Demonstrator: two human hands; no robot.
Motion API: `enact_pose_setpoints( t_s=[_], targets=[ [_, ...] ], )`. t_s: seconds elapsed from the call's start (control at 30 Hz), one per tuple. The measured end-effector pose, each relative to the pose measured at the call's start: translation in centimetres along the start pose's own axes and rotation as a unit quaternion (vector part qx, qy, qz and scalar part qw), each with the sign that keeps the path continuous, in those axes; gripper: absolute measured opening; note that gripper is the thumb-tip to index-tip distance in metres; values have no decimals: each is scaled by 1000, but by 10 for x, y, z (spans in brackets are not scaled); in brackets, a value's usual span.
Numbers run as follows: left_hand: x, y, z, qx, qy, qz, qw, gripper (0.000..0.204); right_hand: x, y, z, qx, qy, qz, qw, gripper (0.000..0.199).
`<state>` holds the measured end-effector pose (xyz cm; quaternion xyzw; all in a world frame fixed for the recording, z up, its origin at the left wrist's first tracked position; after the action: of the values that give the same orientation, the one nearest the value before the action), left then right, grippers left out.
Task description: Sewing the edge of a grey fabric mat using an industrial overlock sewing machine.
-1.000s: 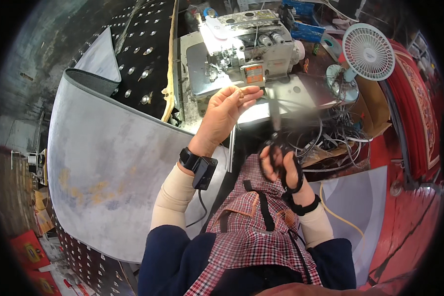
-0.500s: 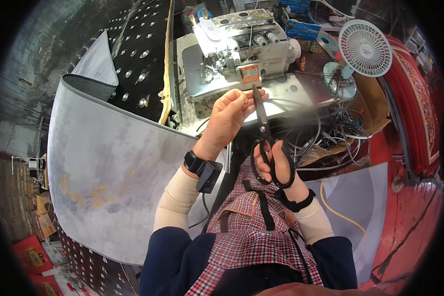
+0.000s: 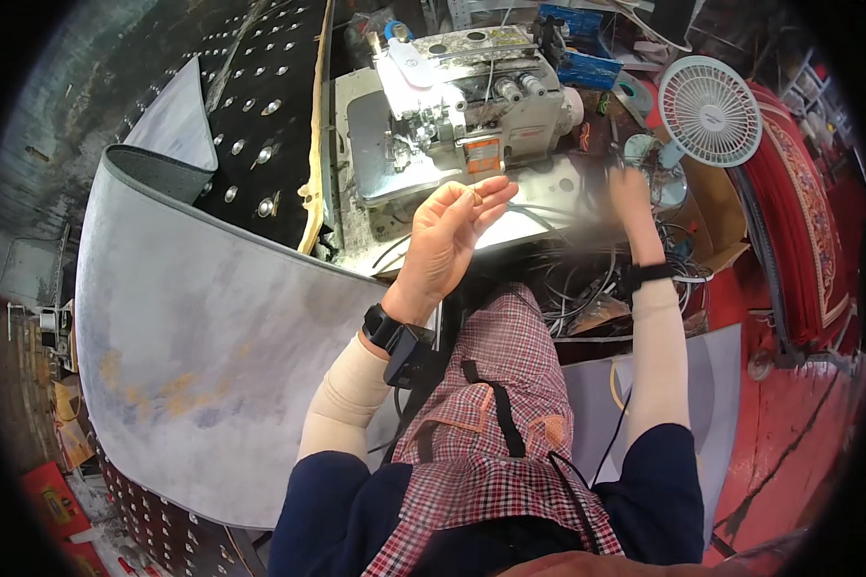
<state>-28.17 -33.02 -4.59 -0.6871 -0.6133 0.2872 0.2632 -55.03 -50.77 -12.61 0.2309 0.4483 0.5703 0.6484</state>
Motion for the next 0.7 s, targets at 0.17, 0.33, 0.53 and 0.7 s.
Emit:
enact_pose_setpoints(
  t_s=[0.17,0.33,0.53,0.7],
  targets=[
    [-6,-6,0,9,1,-26,1000,11,-30,-2,15,18,81,-19,996,40],
    [-14,-24,17,-55,32,-73,995,6,35,96,85,-128,107,-98,981,40],
    [-9,-22,23,-70,-28,-167,983,11,121,90,140,-584,15,32,811,27],
    [-10,-25,23,-13,-49,-183,982,13,163,95,172,-634,109,58,763,20]
  ],
)
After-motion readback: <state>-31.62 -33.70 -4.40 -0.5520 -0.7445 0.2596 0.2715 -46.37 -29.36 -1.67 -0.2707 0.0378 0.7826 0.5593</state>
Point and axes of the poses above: each hand's wrist, its own x-axis away from the middle knuckle, its own y-axis out of the back of the hand, z = x × y, the point moved 6 cm from there along -x, towards the middle knuckle, and after that the axes turned 6 degrees about y, right-handed, at the moved point
